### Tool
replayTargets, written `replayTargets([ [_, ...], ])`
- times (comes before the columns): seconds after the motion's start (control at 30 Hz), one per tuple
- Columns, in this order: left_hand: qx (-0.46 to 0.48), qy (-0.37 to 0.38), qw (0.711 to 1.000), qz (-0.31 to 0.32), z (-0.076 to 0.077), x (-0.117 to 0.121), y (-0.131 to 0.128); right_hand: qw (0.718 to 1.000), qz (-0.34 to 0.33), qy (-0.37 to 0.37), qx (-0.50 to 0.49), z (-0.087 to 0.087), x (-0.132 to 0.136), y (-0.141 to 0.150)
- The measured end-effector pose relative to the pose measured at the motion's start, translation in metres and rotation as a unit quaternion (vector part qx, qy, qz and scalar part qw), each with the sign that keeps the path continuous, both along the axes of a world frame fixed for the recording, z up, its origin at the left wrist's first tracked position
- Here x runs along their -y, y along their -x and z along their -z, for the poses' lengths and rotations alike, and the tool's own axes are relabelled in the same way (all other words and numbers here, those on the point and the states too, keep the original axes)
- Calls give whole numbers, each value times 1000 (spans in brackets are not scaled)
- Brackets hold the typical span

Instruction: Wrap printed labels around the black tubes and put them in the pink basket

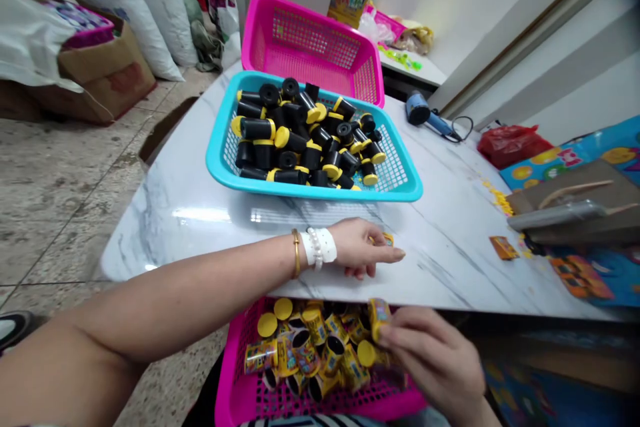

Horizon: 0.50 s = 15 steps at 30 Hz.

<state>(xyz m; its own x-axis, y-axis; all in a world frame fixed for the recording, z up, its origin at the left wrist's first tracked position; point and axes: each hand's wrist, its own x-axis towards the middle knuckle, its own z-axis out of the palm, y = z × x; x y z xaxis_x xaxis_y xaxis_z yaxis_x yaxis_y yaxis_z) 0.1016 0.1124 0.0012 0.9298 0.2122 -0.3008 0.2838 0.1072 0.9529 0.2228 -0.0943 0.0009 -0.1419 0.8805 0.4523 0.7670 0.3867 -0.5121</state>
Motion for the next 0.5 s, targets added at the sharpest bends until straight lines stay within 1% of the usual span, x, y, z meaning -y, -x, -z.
replayTargets([
  [0.07,0,-45,999,-15,0,-2,0,997,-51,5,57,-3,-1,1],
  [0.1,2,-70,997,-26,0,-3,1,996,-62,-3,71,-7,-5,0],
  [0.17,5,-121,991,-49,-1,-3,2,995,-54,-23,77,-18,-19,-7],
  [0.23,7,-173,982,-76,0,-2,2,996,-16,-62,63,-32,-46,-16],
  [0.3,14,-224,970,-94,0,0,3,993,40,-105,40,-45,-87,-24],
  [0.33,19,-243,965,-92,0,0,3,990,73,-120,29,-52,-112,-27],
  [0.37,25,-252,963,-86,0,1,3,989,90,-111,40,-59,-137,-28],
  [0.43,25,-251,964,-82,-1,-1,4,987,101,-54,114,-74,-183,-30],
  [0.47,13,-245,965,-89,-2,-2,5,981,110,-9,161,-82,-199,-31],
  [0.5,-7,-240,965,-102,-3,-4,5,972,106,49,206,-90,-209,-34],
])
